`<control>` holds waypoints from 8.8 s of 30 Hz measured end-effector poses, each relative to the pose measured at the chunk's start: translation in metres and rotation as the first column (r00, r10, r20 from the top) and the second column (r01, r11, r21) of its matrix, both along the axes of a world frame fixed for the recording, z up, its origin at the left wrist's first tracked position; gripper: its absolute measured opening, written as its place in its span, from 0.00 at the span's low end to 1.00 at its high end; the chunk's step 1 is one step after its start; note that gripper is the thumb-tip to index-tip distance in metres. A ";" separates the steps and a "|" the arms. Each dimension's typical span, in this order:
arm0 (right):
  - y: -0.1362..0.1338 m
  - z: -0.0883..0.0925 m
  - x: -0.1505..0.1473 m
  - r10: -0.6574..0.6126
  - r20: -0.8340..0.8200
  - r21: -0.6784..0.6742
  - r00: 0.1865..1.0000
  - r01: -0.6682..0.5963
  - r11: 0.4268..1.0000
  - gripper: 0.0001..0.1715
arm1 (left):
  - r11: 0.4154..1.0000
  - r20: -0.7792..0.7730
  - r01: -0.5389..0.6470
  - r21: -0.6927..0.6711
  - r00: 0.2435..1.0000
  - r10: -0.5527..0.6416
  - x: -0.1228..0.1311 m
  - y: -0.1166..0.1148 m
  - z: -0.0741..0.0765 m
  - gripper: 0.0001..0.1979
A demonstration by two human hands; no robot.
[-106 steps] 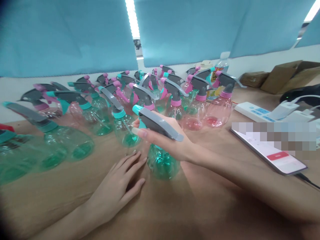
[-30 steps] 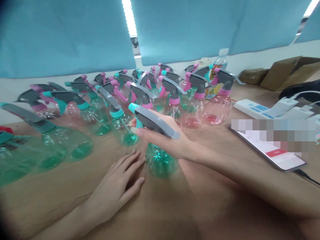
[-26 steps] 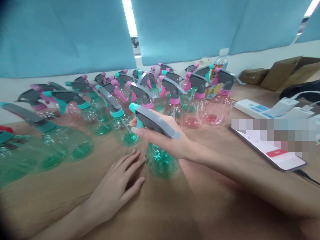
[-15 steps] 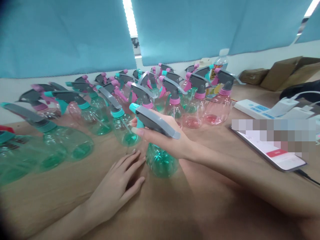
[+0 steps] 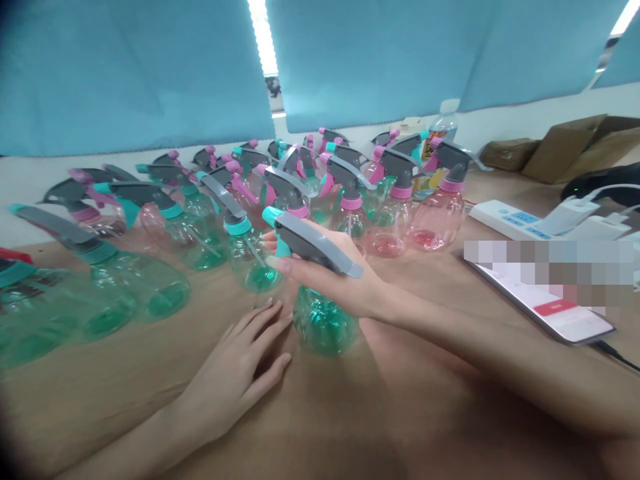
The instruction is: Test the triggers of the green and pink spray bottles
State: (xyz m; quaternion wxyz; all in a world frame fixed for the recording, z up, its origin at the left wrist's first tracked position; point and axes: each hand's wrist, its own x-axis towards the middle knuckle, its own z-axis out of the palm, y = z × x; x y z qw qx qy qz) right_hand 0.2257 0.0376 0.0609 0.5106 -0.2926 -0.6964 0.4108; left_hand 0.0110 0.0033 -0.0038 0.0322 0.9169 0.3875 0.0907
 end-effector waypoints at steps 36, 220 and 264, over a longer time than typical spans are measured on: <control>-0.003 -0.003 0.008 -0.063 0.144 -0.007 0.988 0.065 0.998 0.15 | 1.000 0.002 -0.003 -0.008 1.000 0.003 0.001 0.000 0.001 0.23; -0.047 0.038 0.037 -0.178 0.250 -0.026 0.952 0.191 0.981 0.12 | 0.900 0.574 0.297 -0.319 0.816 -0.067 0.078 0.009 0.009 0.35; -0.027 0.016 0.030 -0.099 0.201 -0.087 0.974 0.119 0.989 0.12 | 0.996 0.062 -0.018 0.087 0.998 0.012 0.019 0.018 -0.007 0.21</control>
